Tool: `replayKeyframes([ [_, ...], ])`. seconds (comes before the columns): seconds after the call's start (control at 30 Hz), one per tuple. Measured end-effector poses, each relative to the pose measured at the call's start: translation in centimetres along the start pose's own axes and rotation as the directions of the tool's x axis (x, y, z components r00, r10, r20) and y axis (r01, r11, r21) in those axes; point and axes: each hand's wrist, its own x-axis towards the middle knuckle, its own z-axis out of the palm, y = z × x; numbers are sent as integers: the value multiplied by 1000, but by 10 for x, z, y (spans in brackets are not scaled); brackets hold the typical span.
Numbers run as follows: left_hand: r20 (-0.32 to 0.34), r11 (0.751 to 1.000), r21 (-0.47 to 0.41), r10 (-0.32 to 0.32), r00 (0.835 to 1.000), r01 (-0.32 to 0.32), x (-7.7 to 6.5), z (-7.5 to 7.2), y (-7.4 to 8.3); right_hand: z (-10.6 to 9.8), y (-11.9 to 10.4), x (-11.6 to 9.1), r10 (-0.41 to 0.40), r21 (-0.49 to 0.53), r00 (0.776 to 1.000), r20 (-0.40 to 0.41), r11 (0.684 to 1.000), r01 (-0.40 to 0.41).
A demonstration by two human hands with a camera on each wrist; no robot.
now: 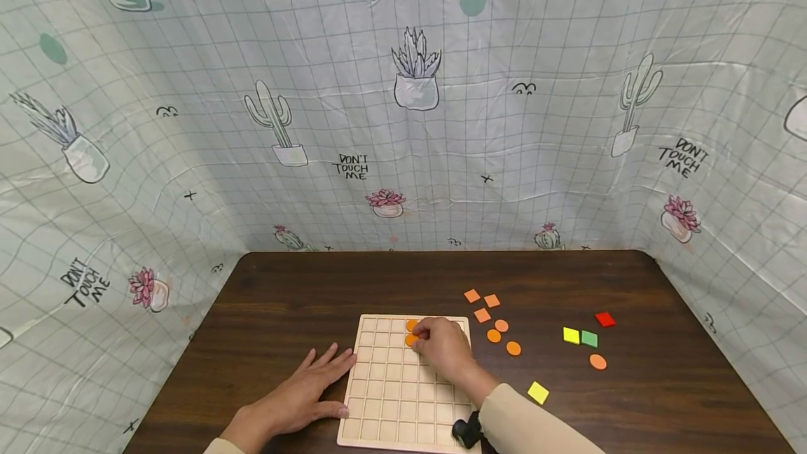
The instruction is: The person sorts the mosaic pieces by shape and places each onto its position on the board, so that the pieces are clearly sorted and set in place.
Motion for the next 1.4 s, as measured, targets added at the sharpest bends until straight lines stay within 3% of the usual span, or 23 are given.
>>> replayKeyframes([
  [0.37, 0, 1000, -17, -3, 1000, 3, 0, 1, -1, 0, 2, -1, 30, 92, 999, -18, 995, -28],
  [0.77, 1, 1000, -24, 0, 1000, 0, -1, 0, -2, -6, 4, -2, 8, 165, 1000, -23, 986, -4],
  [1.13, 0, 999, -34, -2, 1000, 2, -1, 0, -1, -47, 10, -9, 26, 133, 999, -22, 991, -23],
  [1.4, 0, 999, -32, 1, 1000, -1, 1, 1, -2, -82, 37, -21, 3, -4, 1000, -21, 1000, -3],
])
